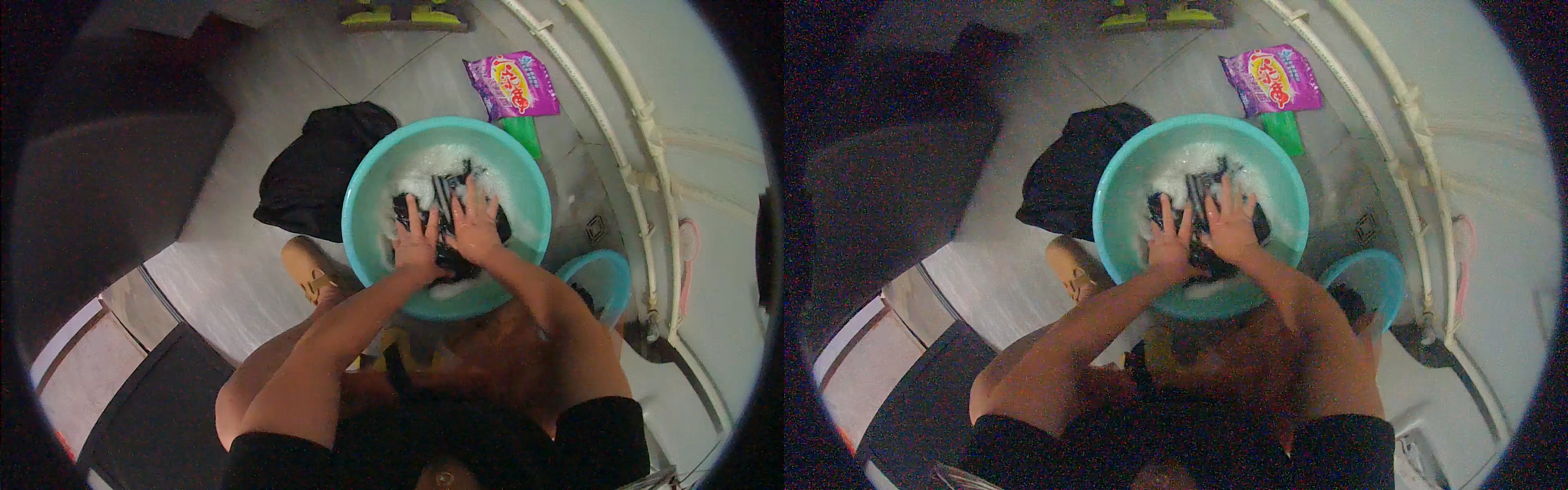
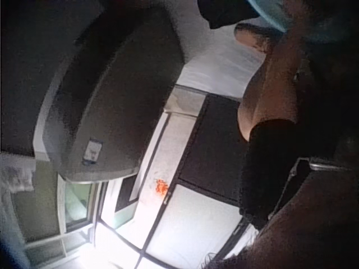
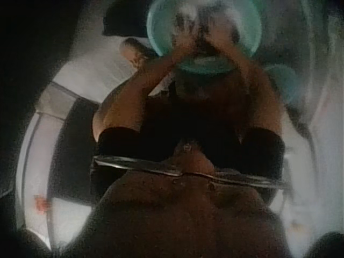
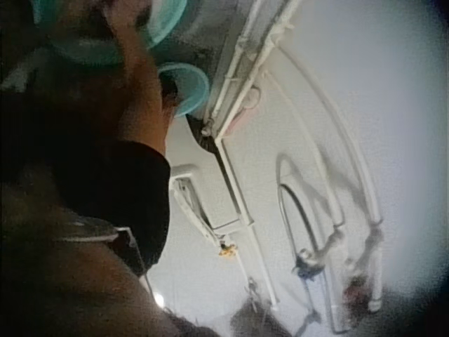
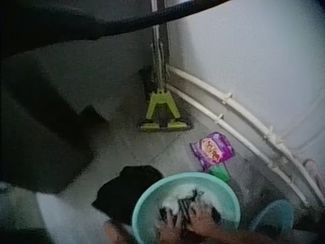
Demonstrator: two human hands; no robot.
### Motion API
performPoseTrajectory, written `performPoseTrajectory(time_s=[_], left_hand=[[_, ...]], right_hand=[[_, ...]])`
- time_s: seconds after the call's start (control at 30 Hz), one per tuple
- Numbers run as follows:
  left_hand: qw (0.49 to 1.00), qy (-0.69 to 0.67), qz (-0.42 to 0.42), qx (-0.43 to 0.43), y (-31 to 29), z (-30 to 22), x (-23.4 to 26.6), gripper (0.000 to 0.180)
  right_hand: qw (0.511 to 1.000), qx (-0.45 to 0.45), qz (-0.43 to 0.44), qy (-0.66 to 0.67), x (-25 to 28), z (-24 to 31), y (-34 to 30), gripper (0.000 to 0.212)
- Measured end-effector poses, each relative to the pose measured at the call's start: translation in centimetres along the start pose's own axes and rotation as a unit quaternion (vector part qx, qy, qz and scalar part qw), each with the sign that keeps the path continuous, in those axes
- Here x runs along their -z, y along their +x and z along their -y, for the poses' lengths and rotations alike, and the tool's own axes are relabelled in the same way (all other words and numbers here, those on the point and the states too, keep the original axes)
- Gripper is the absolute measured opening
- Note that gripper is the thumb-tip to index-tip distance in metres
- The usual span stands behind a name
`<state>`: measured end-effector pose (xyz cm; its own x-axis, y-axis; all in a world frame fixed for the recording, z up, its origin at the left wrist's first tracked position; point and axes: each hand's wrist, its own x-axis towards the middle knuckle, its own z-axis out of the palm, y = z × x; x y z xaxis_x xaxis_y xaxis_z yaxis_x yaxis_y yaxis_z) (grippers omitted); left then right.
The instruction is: The person sits on the floor and hand-washes dark clothing in a turquoise basin filled with soapy water. They repeatedly submerge, agitate, and wring the garments, then transfer them to a second basin.
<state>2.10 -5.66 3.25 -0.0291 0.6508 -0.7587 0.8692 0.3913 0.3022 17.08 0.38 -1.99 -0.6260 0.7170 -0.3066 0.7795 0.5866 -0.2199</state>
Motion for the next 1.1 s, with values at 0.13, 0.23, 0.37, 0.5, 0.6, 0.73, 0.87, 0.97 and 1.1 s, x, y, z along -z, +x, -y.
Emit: performPoseTrajectory(time_s=[0.13, 0.23, 0.37, 0.5, 0.6, 0.73, 0.87, 0.97, 1.1], left_hand=[[0.988, 0.099, -0.115, -0.037, 4.9, 2.3, -5.4, 0.113], [0.998, -0.011, -0.061, -0.008, 7.1, 1.3, -1.9, 0.104], [0.989, -0.08, 0.095, 0.076, 10.9, 4.6, 0.0, 0.084], [0.963, -0.217, -0.142, -0.075, 12.2, 6.6, 2.3, 0.07], [0.96, -0.116, -0.228, -0.112, 5.9, 0.9, 7.1, 0.056], [0.92, 0.082, -0.156, -0.35, -0.1, -4.2, 7.5, 0.069], [0.947, -0.019, -0.201, -0.252, -2.0, -1.6, 6.4, 0.083], [0.987, 0.046, -0.138, -0.062, -0.5, 0.8, 4.2, 0.119], [0.988, 0.121, -0.094, -0.021, 2.0, 0.1, 0.1, 0.129]], right_hand=[[0.996, 0.039, 0.066, 0.054, -3.0, -1.4, 4.0, 0.054], [0.973, -0.059, 0.108, 0.196, -6.3, -4.4, 6.3, 0.048], [0.99, -0.077, 0.075, 0.09, -3.7, -1.3, 9.1, 0.048], [0.981, -0.116, 0.151, 0.029, -4.1, -3.4, 10.9, 0.062], [0.81, -0.261, 0.031, 0.525, -0.7, -5.1, 8.7, 0.077], [0.871, -0.283, 0.054, 0.397, 4.3, -7.1, 7.8, 0.086], [0.984, -0.124, 0.048, 0.119, 4.7, -2.8, 3.7, 0.078], [0.996, -0.054, 0.067, 0.001, 4.3, 0.8, 0.5, 0.073], [0.997, -0.019, 0.064, 0.04, -1.5, -0.2, 1.4, 0.071]])
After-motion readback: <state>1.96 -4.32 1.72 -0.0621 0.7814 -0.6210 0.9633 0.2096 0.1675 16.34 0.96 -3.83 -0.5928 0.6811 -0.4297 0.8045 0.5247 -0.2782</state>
